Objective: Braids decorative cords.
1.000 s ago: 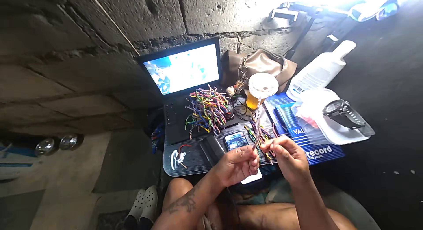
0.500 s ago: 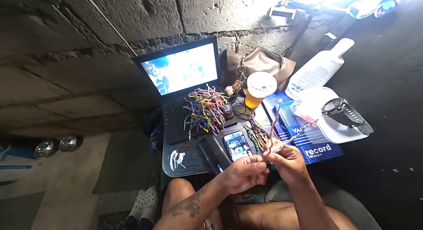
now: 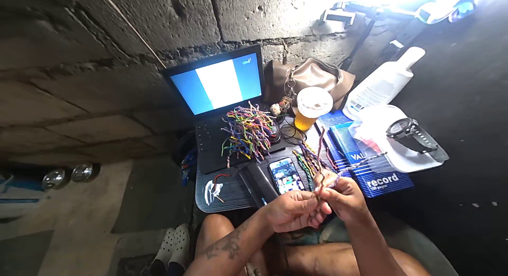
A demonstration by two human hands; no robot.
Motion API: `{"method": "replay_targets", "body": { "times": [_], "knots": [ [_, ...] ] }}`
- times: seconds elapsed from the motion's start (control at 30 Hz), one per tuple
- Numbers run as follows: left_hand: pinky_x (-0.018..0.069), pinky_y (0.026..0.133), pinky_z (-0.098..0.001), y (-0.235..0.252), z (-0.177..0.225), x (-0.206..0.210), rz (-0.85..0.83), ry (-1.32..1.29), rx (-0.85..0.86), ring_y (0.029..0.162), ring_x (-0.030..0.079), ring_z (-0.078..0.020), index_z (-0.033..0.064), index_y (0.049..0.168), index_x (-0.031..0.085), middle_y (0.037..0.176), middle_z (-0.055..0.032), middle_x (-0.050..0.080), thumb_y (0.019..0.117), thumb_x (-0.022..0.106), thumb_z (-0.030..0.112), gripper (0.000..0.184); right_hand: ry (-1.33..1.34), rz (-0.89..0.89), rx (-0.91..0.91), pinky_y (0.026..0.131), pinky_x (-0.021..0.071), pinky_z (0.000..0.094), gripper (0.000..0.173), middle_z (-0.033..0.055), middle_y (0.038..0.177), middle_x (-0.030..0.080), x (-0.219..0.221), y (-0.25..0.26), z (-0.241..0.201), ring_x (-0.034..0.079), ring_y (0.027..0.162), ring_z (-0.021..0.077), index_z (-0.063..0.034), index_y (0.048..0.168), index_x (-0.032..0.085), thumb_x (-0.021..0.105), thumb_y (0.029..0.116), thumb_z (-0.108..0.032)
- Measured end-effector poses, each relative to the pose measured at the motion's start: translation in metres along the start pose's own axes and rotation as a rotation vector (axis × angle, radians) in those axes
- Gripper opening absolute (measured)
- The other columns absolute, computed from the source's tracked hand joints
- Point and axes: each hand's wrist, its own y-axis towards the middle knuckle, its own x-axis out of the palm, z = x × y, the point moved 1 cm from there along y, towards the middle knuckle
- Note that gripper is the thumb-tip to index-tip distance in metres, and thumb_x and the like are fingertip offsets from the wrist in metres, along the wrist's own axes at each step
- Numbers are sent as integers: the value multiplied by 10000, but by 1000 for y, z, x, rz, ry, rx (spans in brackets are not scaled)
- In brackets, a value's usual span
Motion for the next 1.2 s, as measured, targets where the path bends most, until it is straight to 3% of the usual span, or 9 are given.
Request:
{"method": "replay_targets", "body": {
  "times": [0.17,0.27,0.33,0.43,0.6,0.73,0.87,1.03,1.2],
  "knots": [
    [507,758,-158,1,3,2,227,372,204,832,634,49,204,956,713,933,123,715,966,682,197,34,-169,110,-33,849,505,137,97,-162,948,692,3,0,-1,619,952,-48,-268,930,778,705,956,-326],
    [470,762,-183,2,11,5,492,1272,531,814,573,-61,-18,835,642,806,-43,598,939,650,62,131,-338,338,5,817,535,158,94,-134,896,687,12,-1,0,634,907,-22,-236,850,768,737,918,-293],
    [496,776,-239,3,13,4,622,1645,606,798,613,-156,-18,797,664,764,-113,629,898,667,73,136,-427,446,32,801,560,178,92,-103,898,695,16,-1,5,655,878,-5,-181,836,752,726,906,-235],
    [498,750,-181,1,13,2,619,1280,371,783,588,-30,-20,874,653,814,-21,605,990,606,117,185,-373,428,140,798,552,181,92,-80,909,709,13,1,5,658,873,1,-142,859,747,708,910,-207],
    [504,714,-168,-3,18,3,289,330,84,740,610,18,183,916,676,830,104,675,1039,477,150,236,107,23,244,871,560,183,283,-77,1149,739,-6,0,3,677,997,-6,-174,1162,768,724,931,-332],
    [515,725,-182,-3,6,1,99,21,-44,747,622,-3,188,951,698,848,81,674,1046,479,195,239,162,-78,173,790,539,150,105,-126,964,706,-9,0,7,646,897,-32,-222,950,775,726,936,-313],
    [499,705,-163,1,3,5,277,279,89,745,606,29,202,912,670,852,107,678,1001,577,157,137,42,106,87,771,526,131,65,-130,900,684,-2,0,1,629,873,-40,-218,867,766,754,913,-262],
    [474,737,-224,6,5,10,677,1618,641,752,582,-139,-12,754,633,732,-99,596,884,695,79,170,-126,458,143,716,567,174,71,-75,832,704,17,1,3,660,767,4,-163,802,738,752,869,-145],
    [528,787,-199,-2,14,5,413,645,167,841,634,9,101,1018,649,931,89,679,1064,452,158,210,-9,356,196,690,564,168,78,-67,846,702,6,1,2,652,746,0,-160,836,754,770,887,-217]
  ]
}}
